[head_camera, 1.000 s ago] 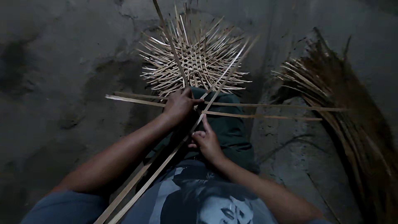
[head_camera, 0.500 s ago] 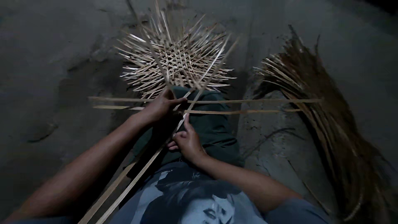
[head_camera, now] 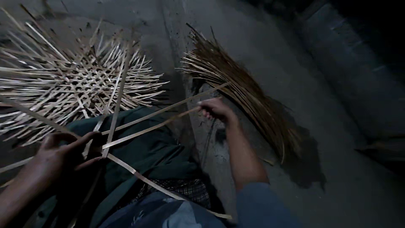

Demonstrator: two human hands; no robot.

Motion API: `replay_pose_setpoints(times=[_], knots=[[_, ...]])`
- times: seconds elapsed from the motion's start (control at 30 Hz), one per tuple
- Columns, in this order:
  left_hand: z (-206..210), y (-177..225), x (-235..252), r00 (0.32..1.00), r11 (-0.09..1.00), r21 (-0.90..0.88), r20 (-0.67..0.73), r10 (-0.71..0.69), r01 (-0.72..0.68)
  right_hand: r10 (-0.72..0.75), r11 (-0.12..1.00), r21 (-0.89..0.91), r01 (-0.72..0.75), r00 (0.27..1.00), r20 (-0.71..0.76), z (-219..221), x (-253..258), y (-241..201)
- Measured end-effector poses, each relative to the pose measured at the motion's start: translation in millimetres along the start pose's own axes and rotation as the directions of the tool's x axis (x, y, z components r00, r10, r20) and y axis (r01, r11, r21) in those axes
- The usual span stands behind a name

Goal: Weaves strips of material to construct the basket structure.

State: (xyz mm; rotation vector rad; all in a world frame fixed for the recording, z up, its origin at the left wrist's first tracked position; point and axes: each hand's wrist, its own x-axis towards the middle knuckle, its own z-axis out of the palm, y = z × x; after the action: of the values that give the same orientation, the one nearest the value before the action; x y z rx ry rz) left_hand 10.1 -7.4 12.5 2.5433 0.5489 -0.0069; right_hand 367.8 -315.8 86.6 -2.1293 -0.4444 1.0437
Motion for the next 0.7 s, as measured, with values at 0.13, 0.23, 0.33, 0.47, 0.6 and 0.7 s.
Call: replay_pose_setpoints(times=[0.13, 0.23, 0.33, 0.47, 0.6, 0.7], knots=[[-1, 0, 1, 1.000, 1.000, 0.001, 0.000, 0.017, -0.017, 0.034, 0.951, -0.174, -0.255, 0.646, -0.763, -102, 17, 70], [-2, 1, 2, 1.000, 1.000, 0.006, 0.003, 0.005, -0.005, -0.041, 0.858, -0.317, -0.404, 0.562, -0.826, -132, 18, 103], [-3, 1, 3, 0.999, 1.000, 0.009, 0.015, -0.028, 0.028, -0.104, 0.840, -0.386, -0.381, 0.586, -0.804, -139, 20, 115], [-5, 3, 3, 0.999, 0.999, 0.003, 0.018, -0.043, 0.043, -0.178, 0.830, -0.434, -0.350, 0.571, -0.801, -139, 23, 126], [-4, 1, 4, 1.000, 1.000, -0.007, 0.011, -0.019, 0.019, -0.171, 0.841, -0.433, -0.324, 0.600, -0.781, -136, 22, 133], [-4, 0, 3, 1.000, 1.000, -0.004, 0.002, -0.004, 0.004, -0.164, 0.832, -0.448, -0.327, 0.626, -0.762, -134, 16, 127]])
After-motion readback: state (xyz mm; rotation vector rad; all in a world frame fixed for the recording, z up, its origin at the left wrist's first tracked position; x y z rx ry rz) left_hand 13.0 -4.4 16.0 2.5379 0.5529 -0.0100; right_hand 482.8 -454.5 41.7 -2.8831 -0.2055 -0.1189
